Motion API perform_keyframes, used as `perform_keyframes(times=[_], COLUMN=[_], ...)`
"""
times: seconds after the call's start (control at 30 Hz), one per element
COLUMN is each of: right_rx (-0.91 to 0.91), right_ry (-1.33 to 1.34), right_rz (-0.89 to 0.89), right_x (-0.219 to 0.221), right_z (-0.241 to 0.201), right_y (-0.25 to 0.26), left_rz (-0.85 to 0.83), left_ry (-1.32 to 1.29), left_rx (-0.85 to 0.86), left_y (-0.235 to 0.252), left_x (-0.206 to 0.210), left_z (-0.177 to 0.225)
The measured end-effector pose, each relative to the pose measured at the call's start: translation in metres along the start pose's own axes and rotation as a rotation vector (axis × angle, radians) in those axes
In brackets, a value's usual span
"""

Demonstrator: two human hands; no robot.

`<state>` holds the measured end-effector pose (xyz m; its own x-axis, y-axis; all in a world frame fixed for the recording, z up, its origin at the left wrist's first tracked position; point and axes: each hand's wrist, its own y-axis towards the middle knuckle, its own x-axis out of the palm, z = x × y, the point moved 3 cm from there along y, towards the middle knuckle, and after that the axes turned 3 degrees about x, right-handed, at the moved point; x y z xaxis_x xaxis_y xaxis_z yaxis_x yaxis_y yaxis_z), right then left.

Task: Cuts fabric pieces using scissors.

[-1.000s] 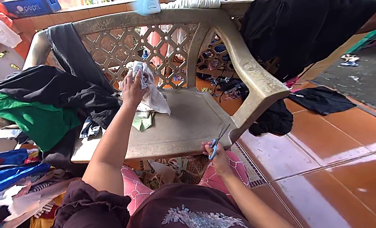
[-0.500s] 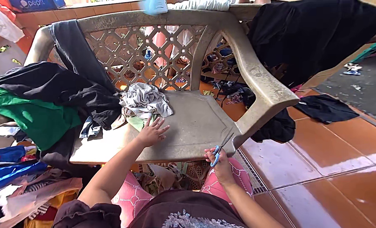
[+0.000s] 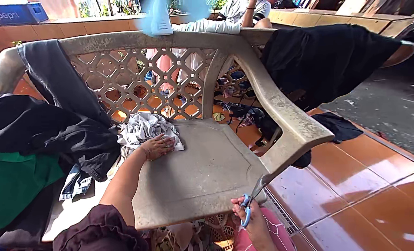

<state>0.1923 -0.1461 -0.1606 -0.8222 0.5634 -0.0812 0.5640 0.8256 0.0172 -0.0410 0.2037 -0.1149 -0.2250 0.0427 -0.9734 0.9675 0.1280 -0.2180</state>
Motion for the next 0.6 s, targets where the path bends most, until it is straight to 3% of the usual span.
perform_keyframes(times=[0.2, 0.3, 0.37, 0.47, 0.53, 0.6], right_rx=[0.004, -0.021, -0.033, -0.039, -0.039, -0.041], right_ry=[-0.017, -0.011, 0.01, 0.019, 0.032, 0.03], right_rz=[-0.044, -0.071, -0.084, -0.107, -0.116, -0.109], right_x=[0.0, 0.0, -0.001, -0.002, -0.003, -0.003], right_z=[-0.008, -0.008, -0.005, -0.004, -0.003, -0.002], right_y=[-0.002, -0.002, -0.002, 0.001, 0.0, 0.002], left_rz=[-0.196, -0.187, -0.092, 0.112, 0.348, 0.629], left_ry=[0.091, 0.092, 0.009, -0.134, -0.136, -0.052], left_rx=[-0.256, -0.4, -0.485, -0.505, -0.491, -0.585], left_y=[-0.016, -0.031, -0.028, -0.021, -0.036, -0.067], left_x=[-0.001, 0.005, 0.008, -0.009, -0.025, -0.032], left_z=[-0.06, -0.08, -0.078, -0.043, -0.009, 0.018])
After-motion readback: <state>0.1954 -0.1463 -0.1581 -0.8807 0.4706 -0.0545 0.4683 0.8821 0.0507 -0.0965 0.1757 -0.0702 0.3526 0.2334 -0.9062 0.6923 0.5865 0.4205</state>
